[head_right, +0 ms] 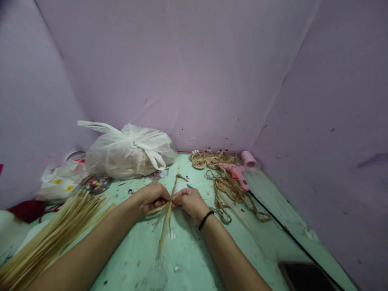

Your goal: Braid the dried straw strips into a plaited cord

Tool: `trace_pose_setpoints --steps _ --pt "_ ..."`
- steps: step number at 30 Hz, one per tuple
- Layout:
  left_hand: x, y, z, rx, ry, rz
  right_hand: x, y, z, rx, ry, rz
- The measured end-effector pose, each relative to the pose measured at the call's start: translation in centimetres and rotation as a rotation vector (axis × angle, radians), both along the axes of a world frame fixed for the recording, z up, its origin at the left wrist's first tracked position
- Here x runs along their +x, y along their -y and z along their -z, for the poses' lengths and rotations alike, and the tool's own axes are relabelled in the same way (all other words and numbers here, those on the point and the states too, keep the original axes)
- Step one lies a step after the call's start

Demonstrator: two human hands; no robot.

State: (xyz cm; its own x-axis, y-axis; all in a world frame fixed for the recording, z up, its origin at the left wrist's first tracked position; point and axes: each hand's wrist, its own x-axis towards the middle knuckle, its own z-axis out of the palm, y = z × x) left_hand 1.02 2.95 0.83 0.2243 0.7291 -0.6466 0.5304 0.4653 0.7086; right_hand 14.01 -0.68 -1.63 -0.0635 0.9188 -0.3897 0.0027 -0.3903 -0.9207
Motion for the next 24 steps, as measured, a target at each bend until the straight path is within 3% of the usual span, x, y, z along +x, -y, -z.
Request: trace_pose_setpoints --steps 2,5,14,21,24 --pt "-0.1 -0.1 0.0 -0.072 0.088 0.021 0.0 0.1 -0.1 -0.004 -0.013 0.009" --pt "-0.3 -0.3 0.3 -0.032 0.185 0.061 0.1 0.1 -0.1 -0.005 -0.031 0.018" --pt "0.0 0.4 0.0 0.201 -0.017 0.042 0.4 0.1 -0.4 -0.071 -0.057 0.011" --pt "0.1 0.5 0.2 0.000 0.237 0.079 0.8 0.0 -0.2 -0.064 -0.120 -0.032" --pt "0.1 0.4 0.3 -0.056 0.243 0.080 1.1 0.1 -0.4 -0.057 -0.125 -0.097"
